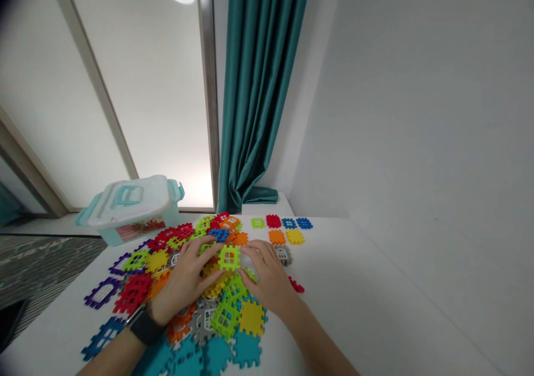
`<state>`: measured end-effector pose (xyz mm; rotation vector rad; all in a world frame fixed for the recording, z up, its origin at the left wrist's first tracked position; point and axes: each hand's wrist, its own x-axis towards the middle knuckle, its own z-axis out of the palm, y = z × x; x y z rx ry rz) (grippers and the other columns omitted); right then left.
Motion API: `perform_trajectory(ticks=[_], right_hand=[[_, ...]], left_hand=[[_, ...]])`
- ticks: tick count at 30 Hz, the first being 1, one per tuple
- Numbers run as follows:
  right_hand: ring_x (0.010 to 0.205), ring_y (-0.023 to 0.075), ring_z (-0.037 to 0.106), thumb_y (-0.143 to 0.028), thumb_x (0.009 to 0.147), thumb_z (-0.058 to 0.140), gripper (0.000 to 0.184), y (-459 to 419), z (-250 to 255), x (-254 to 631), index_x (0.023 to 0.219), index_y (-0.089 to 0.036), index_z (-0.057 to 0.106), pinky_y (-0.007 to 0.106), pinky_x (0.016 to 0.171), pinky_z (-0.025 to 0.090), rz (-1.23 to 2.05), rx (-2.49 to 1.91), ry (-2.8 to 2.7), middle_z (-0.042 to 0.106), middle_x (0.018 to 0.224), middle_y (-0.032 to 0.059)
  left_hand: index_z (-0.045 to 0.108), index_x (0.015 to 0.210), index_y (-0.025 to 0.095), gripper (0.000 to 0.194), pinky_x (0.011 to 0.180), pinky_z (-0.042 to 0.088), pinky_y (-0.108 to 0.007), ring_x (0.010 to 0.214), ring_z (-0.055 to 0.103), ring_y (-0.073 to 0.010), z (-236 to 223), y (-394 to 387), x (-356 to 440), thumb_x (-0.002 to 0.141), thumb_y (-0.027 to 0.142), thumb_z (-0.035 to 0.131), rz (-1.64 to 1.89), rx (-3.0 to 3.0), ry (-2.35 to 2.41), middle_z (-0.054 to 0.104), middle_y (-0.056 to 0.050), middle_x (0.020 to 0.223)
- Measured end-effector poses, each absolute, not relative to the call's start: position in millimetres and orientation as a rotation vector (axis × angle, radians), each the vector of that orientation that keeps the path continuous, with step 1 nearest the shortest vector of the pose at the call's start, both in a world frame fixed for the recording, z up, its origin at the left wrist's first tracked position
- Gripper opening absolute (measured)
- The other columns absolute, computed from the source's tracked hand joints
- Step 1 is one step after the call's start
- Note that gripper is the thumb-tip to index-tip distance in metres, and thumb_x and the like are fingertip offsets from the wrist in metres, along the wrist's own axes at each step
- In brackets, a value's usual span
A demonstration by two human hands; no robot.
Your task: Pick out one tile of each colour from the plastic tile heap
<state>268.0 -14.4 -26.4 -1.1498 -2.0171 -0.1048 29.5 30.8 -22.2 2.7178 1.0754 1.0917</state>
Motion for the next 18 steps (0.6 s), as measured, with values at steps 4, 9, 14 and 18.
perform_trajectory(ticks=[4, 9, 14, 18], right_hand=[[0.117, 0.0298, 0.059, -0.021, 0.091, 0.061, 0.036, -14.2, -27.8, 267.3, 0.127, -0.024, 0.056, 0.05, 0.101, 0.051, -0.104, -1.145, -2.014, 0.061, 0.123, 0.0129], [0.117, 0.0296, 0.058, -0.019, 0.089, 0.062, 0.037, -13.6, -28.7, 267.4, 0.125, -0.025, 0.056, 0.05, 0.101, 0.051, -0.098, -1.126, -2.014, 0.06, 0.124, 0.0125], [0.116, 0.029, 0.059, -0.019, 0.086, 0.064, 0.038, -12.6, -29.8, 267.8, 0.123, -0.025, 0.057, 0.047, 0.099, 0.052, -0.102, -1.125, -1.98, 0.06, 0.122, 0.0118], [0.114, 0.0283, 0.06, -0.02, 0.085, 0.064, 0.038, -12.2, -31.9, 267.9, 0.122, -0.026, 0.058, 0.045, 0.098, 0.053, -0.089, -1.133, -1.962, 0.059, 0.121, 0.0111]], left_hand=[[0.058, 0.133, 0.026, 0.045, 0.102, 0.043, -0.05, 0.12, 0.053, -0.0319, -21.0, 30.1, 30.0, 0.091, 0.039, 0.069, 1.062, 2.708, 1.068, 0.058, -0.012, 0.13], [0.059, 0.131, 0.025, 0.045, 0.102, 0.042, -0.05, 0.119, 0.054, -0.0313, -20.6, 30.3, 30.6, 0.09, 0.038, 0.071, 1.048, 2.712, 1.057, 0.059, -0.012, 0.129], [0.054, 0.135, 0.024, 0.054, 0.103, 0.042, -0.049, 0.118, 0.054, -0.0305, -21.4, 30.0, 32.9, 0.087, 0.038, 0.073, 1.088, 2.68, 1.026, 0.06, -0.011, 0.128], [0.053, 0.134, 0.023, 0.05, 0.104, 0.041, -0.049, 0.119, 0.053, -0.0308, -20.2, 27.8, 33.1, 0.087, 0.032, 0.069, 1.099, 2.665, 0.993, 0.06, -0.011, 0.128]])
